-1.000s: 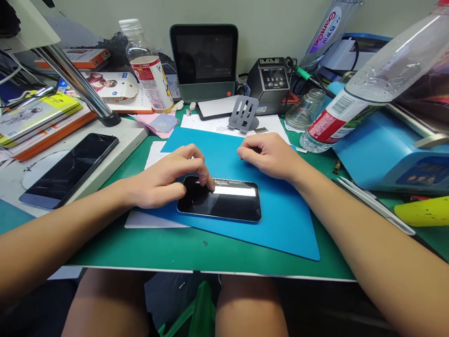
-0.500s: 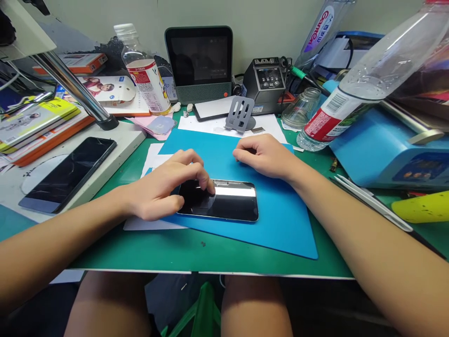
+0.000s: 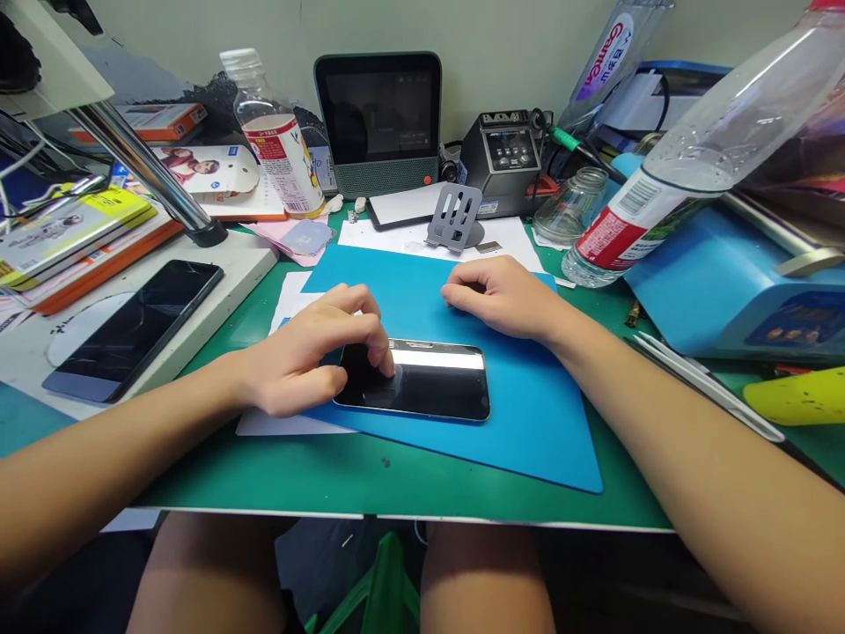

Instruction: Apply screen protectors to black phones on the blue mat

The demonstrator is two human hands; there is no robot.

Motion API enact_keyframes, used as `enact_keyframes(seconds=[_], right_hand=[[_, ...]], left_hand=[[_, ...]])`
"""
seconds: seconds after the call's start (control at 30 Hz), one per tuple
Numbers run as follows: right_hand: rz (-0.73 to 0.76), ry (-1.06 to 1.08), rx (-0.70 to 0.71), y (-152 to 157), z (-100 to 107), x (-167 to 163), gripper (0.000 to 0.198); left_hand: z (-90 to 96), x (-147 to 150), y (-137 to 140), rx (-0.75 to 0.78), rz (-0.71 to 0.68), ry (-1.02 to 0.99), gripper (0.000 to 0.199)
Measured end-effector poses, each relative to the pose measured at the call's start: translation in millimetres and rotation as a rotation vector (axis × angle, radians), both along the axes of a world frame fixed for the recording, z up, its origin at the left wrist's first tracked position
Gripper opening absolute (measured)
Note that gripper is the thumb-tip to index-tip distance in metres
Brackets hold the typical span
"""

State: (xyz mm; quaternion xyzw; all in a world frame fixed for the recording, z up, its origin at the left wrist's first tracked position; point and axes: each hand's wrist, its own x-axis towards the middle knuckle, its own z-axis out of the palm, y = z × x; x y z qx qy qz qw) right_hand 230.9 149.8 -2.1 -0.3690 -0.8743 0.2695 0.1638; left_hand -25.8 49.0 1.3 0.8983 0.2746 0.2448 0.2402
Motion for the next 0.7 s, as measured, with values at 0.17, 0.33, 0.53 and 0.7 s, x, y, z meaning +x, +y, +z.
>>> enact_keyframes(seconds=[0.17,0.33,0.53,0.7], right_hand=[[-0.003,-0.004,-0.016,-0.7,0.3,-0.1,0.029],[-0.003,-0.003,-0.020,0.0,-0.1,-0.5,0.029],[-0.002,-0.004,-0.024,1.6,-1.2,1.6,0.029],[-0.007,0.007,-0.031,1.0,-0.1,0.6,0.029]], left_hand=[[2.3,2.6,-4.1,0.073,0.047,-0.037,0.022],[3.8,3.3,-4.5,0.025,0.038,0.017,0.027],[7.3,3.5,-6.9,0.051,0.007,0.016,0.026],[10.0,4.2,-6.7,0.021,-0.054,0.080,0.027]])
